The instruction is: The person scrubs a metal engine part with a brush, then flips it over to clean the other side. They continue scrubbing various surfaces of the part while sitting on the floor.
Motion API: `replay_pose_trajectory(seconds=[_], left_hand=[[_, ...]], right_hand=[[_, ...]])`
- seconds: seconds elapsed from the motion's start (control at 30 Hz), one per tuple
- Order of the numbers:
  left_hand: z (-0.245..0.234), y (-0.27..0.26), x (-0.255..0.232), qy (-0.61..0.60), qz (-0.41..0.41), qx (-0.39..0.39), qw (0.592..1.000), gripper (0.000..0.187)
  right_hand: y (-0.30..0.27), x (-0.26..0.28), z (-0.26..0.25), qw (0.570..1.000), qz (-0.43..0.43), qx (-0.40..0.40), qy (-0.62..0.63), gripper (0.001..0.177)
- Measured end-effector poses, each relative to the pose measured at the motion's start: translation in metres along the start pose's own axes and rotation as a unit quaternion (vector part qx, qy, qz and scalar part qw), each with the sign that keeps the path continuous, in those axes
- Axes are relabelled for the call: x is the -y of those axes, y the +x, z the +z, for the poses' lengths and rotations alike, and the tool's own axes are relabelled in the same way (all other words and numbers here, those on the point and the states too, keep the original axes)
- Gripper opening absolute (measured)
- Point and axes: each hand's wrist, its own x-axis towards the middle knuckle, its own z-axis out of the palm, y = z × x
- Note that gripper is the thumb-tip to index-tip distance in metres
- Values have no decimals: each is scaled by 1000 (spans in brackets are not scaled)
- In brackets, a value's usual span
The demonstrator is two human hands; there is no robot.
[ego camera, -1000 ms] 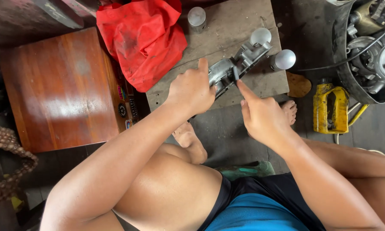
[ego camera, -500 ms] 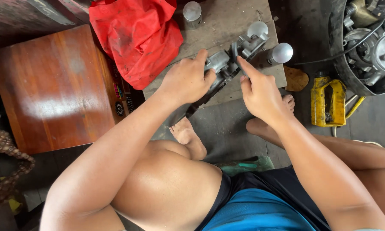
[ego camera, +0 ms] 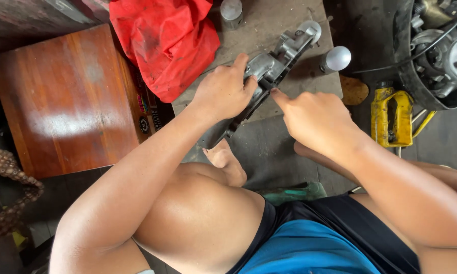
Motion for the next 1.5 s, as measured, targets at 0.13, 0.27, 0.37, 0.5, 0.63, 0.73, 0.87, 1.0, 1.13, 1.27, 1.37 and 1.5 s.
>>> replay_pose_trajectory(seconds=[0.13,0.27,0.37,0.5,0.63,0.73,0.87,1.0,1.13,1.27,1.37,1.5], left_hand=[[-6,-13,-14,8,-17,11,1000,47],[-1,-10,-10,3,-20,13,1000,42],[11,-3,-1,-7,-14,-10,1000,45],[3,-1,-2,4,-9,-17,1000,45],[5,-3,-3,-1,-9,-2,1000,46],[5,-5,-5,12,-18,6,1000,47],[3,0,-2,2,-6,0,1000,44],[7,4,5,7,-19,1,1000,49],[2,3,5,-9,-24,5,1000,53],[3,4,6,-1,-19,1,1000,50],[7,5,7,7,-24,10,1000,53],[1,4,5,-18,-22,9,1000,54]], right_hand=[[8,-9,-8,993,-26,107,-40,58],[-15,-3,-46,991,-23,127,-44,58],[-19,-15,9,994,-18,-15,107,53],[-27,3,26,968,-3,-67,244,49],[-20,-9,23,963,30,-72,257,47],[-25,0,13,928,-10,-14,373,47],[-11,-14,5,953,29,-26,301,46],[-11,-9,5,923,21,30,383,44],[-12,-9,15,919,3,13,395,44],[-20,-1,3,940,14,-28,339,47],[-23,5,8,914,16,-17,405,45],[-27,16,12,934,5,-72,350,48]])
